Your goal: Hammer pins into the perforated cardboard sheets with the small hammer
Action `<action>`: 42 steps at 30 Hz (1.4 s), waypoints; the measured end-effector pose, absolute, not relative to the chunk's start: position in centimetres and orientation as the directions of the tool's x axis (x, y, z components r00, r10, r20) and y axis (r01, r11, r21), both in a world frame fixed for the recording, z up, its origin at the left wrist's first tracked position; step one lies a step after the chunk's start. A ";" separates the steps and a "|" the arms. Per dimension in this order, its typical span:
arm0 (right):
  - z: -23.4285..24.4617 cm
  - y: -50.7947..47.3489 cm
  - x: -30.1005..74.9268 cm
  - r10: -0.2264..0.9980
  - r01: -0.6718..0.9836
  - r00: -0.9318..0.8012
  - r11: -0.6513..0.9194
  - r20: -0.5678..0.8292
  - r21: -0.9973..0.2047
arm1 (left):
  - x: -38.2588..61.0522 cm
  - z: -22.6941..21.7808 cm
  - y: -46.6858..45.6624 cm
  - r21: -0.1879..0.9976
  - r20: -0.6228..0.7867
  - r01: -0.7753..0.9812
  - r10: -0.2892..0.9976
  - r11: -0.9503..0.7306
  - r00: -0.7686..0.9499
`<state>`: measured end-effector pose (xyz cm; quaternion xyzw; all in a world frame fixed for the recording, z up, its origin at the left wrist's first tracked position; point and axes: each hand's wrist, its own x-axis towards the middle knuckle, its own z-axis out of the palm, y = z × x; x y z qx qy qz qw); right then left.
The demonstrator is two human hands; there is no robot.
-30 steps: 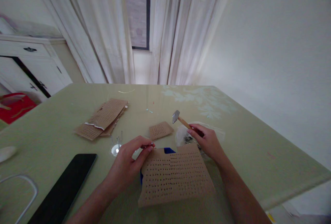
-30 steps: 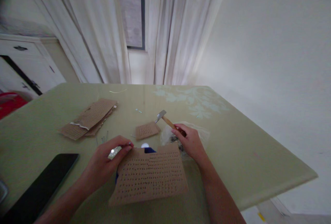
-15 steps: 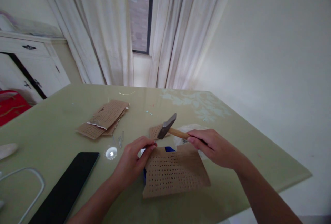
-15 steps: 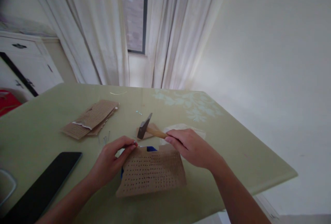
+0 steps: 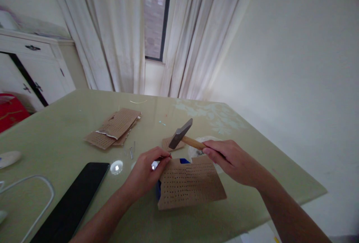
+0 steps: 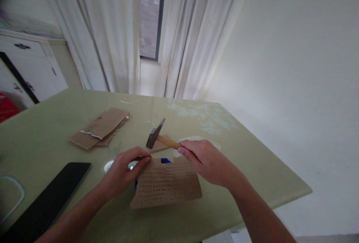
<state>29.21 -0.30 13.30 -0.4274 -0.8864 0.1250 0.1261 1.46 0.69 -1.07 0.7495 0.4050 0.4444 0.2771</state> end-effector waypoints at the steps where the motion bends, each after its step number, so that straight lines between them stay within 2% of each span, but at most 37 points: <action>1: 13.2 -0.4 29.2 0.786 0.730 -0.610 0.607 0.102 -0.314 | 1.5 -1.1 0.7 0.779 0.439 0.355 0.854 -0.516 0.279; 4: 12.9 -0.6 29.1 0.776 0.737 -0.626 0.619 0.070 -0.270 | 1.5 -0.9 0.6 0.788 0.428 0.346 0.857 -0.509 0.287; 9: 12.8 -0.8 28.9 0.793 0.735 -0.596 0.601 0.121 -0.313 | 1.6 -0.3 0.5 0.781 0.448 0.325 0.841 -0.534 0.304; 13: 12.4 -0.8 28.9 0.784 0.746 -0.617 0.607 0.058 -0.274 | 1.7 -0.2 0.5 0.757 0.467 0.334 0.823 -0.561 0.323; 19: 12.0 -0.8 29.2 0.811 0.738 -0.562 0.580 0.160 -0.345 | 1.7 -0.3 0.5 0.786 0.422 0.339 0.850 -0.517 0.317; 24: 11.1 -0.9 29.3 0.799 0.748 -0.597 0.586 0.067 -0.313 | 1.7 -0.2 0.5 0.803 0.402 0.333 0.862 -0.494 0.309; 29: 11.0 -0.8 29.6 0.822 0.744 -0.553 0.561 0.135 -0.362 | 1.7 -0.6 0.6 0.838 0.369 0.316 0.888 -0.446 0.276; 34: 10.1 -0.7 29.5 0.803 0.768 -0.595 0.576 0.019 -0.280 | 1.6 -0.7 0.7 0.869 0.304 0.311 0.911 -0.384 0.277; 39: 9.7 -0.9 29.5 0.821 0.770 -0.567 0.555 0.063 -0.314 | 1.6 -0.8 0.9 0.887 0.250 0.336 0.942 -0.316 0.225; 42: 9.7 -1.1 29.4 0.809 0.766 -0.587 0.562 0.016 -0.313 | 1.6 -0.7 0.8 0.894 0.225 0.335 0.945 -0.298 0.238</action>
